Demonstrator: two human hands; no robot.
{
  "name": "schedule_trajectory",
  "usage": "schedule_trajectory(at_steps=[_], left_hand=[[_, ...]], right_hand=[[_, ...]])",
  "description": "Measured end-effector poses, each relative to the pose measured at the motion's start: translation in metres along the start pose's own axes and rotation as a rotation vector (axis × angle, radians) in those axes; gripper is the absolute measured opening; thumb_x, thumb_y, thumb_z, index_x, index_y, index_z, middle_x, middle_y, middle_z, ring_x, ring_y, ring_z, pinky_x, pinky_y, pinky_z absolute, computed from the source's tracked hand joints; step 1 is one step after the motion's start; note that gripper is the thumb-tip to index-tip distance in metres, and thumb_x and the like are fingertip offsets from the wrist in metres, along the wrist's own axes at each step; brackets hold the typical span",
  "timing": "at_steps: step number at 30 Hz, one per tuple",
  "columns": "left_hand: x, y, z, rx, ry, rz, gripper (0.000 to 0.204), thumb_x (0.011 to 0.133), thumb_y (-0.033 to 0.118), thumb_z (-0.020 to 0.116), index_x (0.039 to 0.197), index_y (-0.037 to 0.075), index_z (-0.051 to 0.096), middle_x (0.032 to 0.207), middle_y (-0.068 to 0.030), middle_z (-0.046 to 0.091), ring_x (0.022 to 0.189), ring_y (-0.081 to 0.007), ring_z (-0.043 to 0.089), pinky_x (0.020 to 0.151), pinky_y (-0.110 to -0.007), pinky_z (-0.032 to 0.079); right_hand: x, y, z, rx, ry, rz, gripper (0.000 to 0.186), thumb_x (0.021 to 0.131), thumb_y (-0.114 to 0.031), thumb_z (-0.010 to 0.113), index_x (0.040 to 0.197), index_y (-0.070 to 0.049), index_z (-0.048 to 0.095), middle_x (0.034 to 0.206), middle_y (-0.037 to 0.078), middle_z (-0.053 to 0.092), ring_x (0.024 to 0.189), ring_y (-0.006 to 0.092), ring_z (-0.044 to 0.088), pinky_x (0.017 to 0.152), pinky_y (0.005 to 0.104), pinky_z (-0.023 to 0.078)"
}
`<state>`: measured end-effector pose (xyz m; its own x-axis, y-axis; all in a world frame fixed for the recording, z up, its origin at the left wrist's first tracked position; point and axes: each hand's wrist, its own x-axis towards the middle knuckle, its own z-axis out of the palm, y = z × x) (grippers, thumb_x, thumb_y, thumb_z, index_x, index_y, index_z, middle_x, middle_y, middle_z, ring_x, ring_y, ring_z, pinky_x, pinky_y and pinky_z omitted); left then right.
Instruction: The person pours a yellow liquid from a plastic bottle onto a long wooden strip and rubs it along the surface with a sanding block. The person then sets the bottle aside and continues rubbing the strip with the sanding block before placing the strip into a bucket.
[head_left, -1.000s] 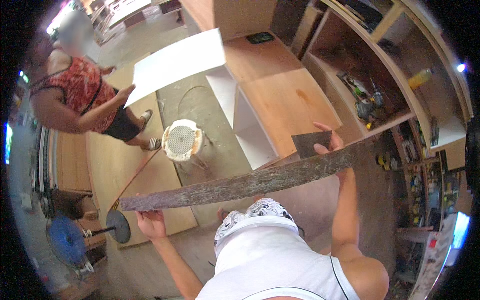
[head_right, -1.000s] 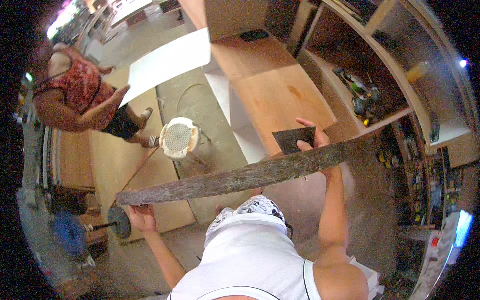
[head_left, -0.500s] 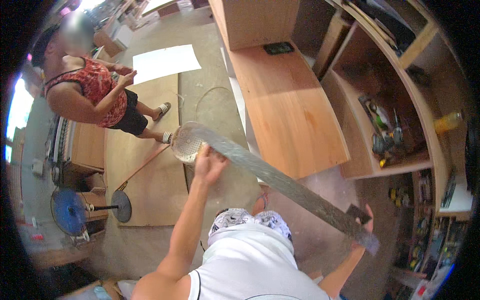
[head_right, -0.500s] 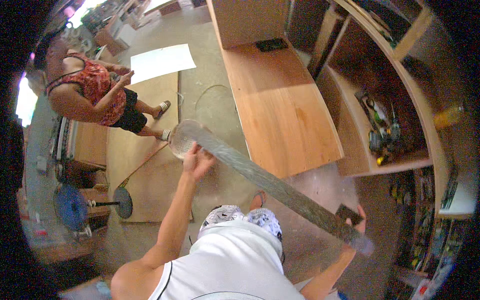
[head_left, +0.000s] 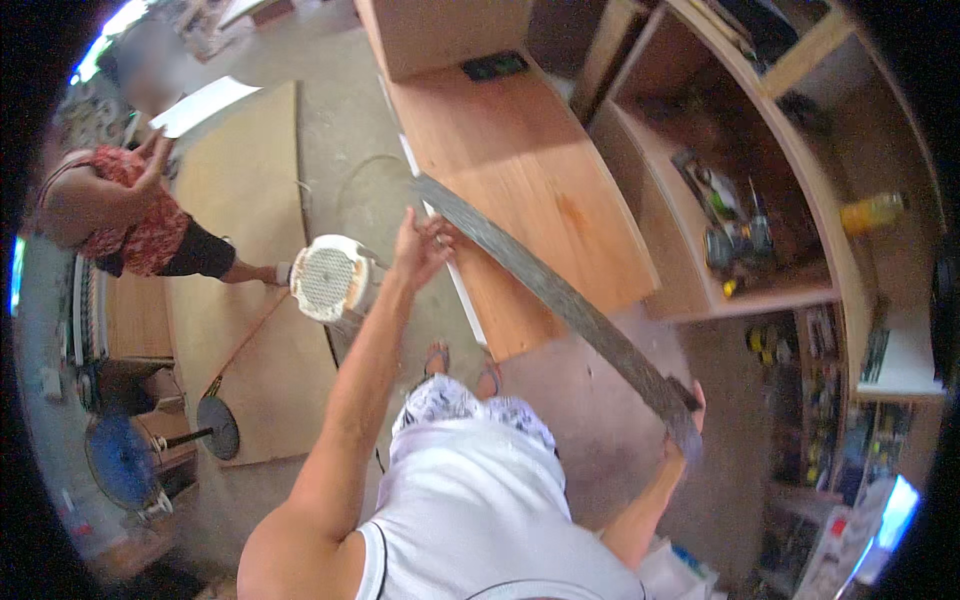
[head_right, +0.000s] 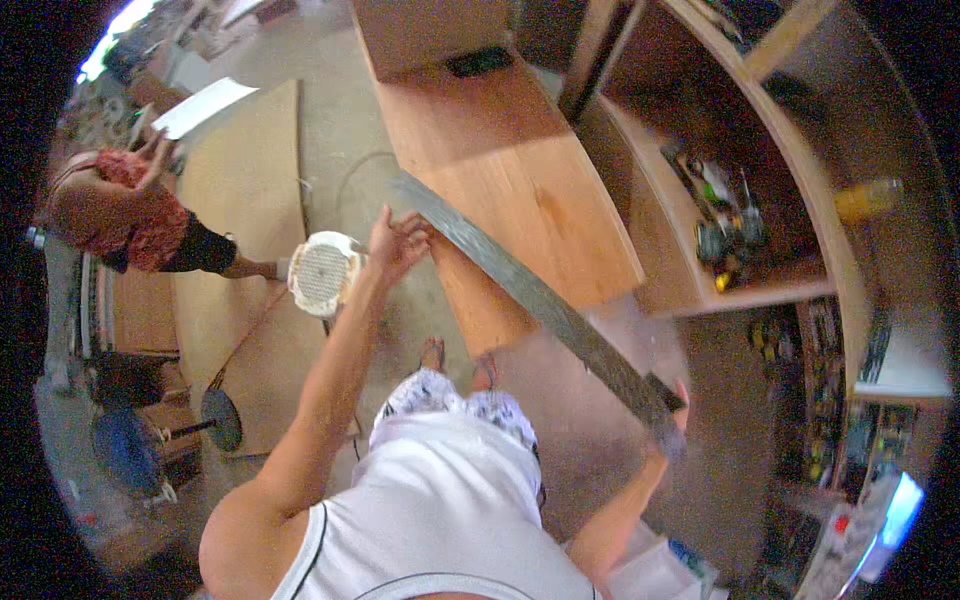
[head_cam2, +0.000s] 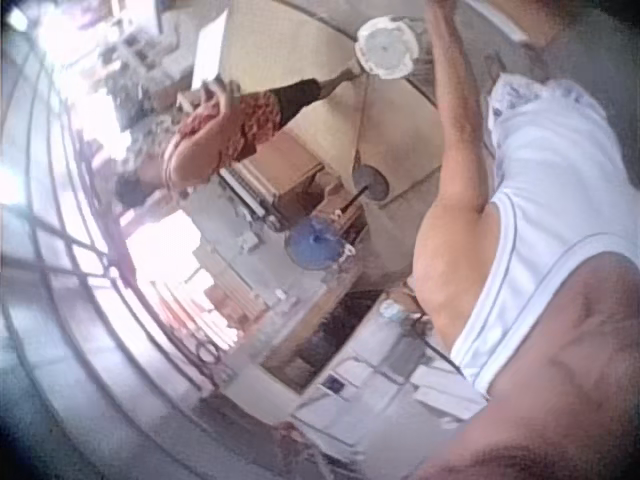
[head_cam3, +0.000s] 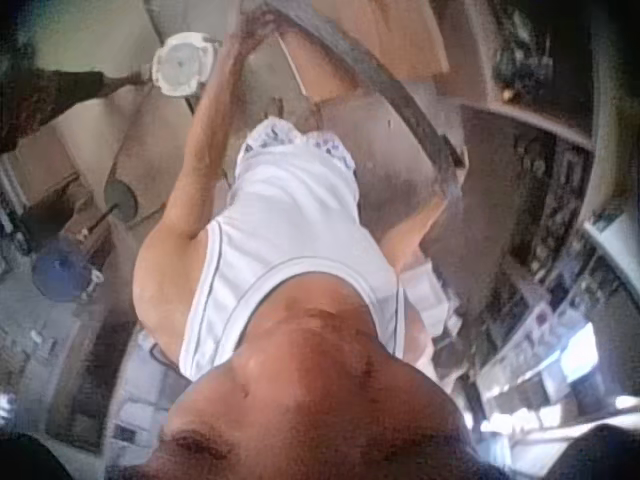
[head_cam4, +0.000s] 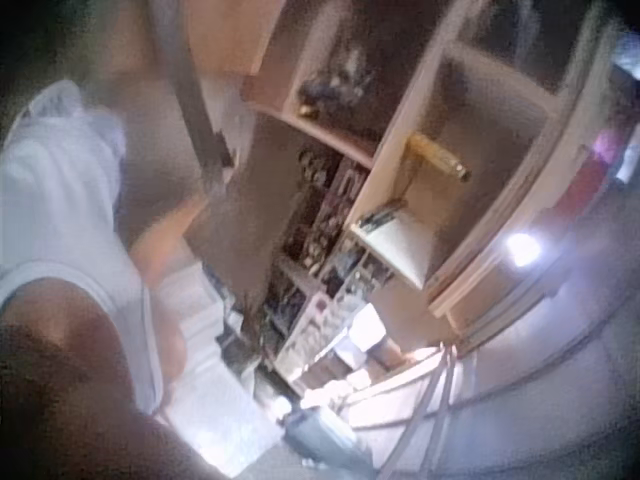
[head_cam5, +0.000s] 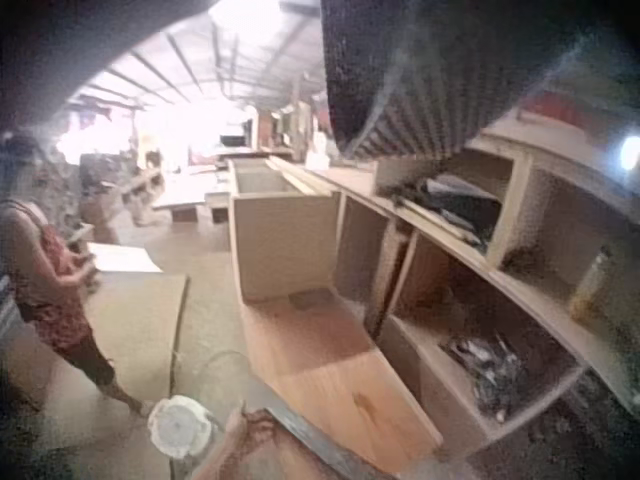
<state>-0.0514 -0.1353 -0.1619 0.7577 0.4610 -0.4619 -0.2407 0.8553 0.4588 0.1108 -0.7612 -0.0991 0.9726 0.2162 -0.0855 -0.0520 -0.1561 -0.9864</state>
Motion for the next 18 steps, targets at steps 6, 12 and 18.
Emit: schedule_trajectory(at_steps=[6, 12, 18], left_hand=[[0.009, 0.005, -0.023, 0.203, 0.172, 0.0, 0.08, 0.112, 0.069, 0.031, 0.142, -0.001, 0.056, 0.111, -0.0094, 0.064, 0.098, -0.0219, 0.056, 0.089, -0.044, 0.051], [0.038, 0.019, -0.028, 0.161, 0.215, 0.028, 0.084, 0.111, 0.064, 0.042, 0.16, -0.003, 0.036, 0.156, -0.0229, 0.047, 0.136, -0.0372, 0.053, 0.112, -0.052, 0.048], [0.103, 0.074, -0.042, -0.035, 0.053, -0.012, 0.077, 0.109, 0.055, 0.052, 0.159, -0.002, 0.041, 0.166, -0.0235, 0.042, 0.153, -0.0427, 0.04, 0.127, -0.063, 0.033]], right_hand=[[-0.026, -0.021, 0.029, 0.102, 0.079, 0.13, 0.068, 0.093, -0.001, 0.076, 0.156, -0.004, 0.051, 0.141, 0.014, 0.064, 0.123, 0.0227, 0.066, 0.106, 0.0389, 0.055], [-0.044, -0.015, 0.033, -0.141, 0.165, 0.077, 0.069, 0.092, -0.007, 0.081, 0.154, -0.004, 0.052, 0.138, 0.013, 0.065, 0.123, 0.0243, 0.064, 0.104, 0.0392, 0.055], [-0.047, -0.063, 0.078, -0.599, 0.179, 0.09, 0.054, 0.097, -0.016, 0.078, 0.148, -0.013, 0.061, 0.131, 0.01, 0.07, 0.122, 0.0251, 0.065, 0.106, 0.0402, 0.052]])
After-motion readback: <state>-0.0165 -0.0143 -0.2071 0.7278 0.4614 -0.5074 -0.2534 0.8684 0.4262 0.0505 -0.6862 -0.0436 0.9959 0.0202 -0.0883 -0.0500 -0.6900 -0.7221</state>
